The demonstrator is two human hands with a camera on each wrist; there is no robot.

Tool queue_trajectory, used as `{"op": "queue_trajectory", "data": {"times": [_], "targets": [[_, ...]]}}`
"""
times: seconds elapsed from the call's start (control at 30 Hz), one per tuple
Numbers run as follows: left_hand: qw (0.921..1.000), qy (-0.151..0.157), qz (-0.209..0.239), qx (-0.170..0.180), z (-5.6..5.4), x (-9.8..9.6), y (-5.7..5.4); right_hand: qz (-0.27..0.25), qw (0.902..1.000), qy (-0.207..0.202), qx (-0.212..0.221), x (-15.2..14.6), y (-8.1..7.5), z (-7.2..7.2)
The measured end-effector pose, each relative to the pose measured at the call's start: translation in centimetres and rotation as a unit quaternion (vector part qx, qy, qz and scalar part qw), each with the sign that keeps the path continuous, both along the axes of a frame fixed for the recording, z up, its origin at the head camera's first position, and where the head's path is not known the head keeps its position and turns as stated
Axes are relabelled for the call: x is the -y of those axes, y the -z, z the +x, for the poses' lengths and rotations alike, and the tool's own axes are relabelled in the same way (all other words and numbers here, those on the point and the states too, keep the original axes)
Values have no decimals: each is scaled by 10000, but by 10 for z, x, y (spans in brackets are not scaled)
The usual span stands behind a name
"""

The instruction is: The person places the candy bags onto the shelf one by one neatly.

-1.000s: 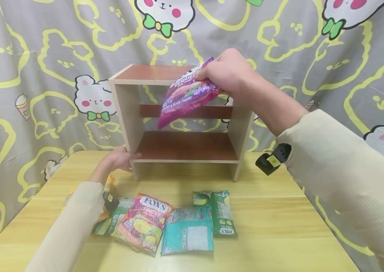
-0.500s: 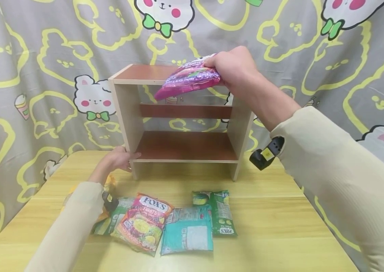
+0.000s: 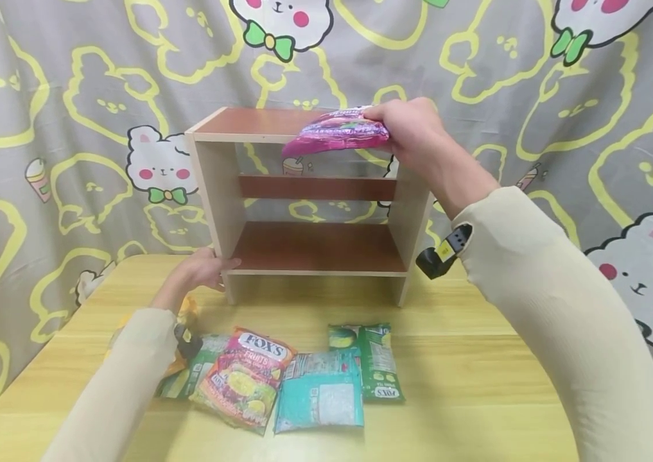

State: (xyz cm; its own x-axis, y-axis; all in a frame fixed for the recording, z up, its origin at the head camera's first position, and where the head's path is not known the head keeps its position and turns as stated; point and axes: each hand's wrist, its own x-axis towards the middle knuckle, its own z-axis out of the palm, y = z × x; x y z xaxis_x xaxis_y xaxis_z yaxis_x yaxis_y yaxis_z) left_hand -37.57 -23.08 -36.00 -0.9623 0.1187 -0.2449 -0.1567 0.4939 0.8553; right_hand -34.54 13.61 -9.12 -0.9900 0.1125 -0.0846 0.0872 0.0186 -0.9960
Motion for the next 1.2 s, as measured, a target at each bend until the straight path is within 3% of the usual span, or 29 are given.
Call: {"op": "queue_trajectory", "data": {"times": [0.33,0.57,0.67,0.9,1.2], "targets": [[10000,17,-38,5,1,0,3,-840,9963,-133,136,-5,8,-18],[9999,7,-99,-22,0,0,3,-1173,9928,-96,242,-8,12,-18],[9999,-33,-96,-16,-1,0,2,-868,9959,-173,189,-7,14,-16],[10000,-10,-27,-27,0,1,2,414,9988,-255,35,-4,20,-11],[9999,-30,-114,-59,2,-1,2,1290,9901,251,-502,-5,27,-3]]}}
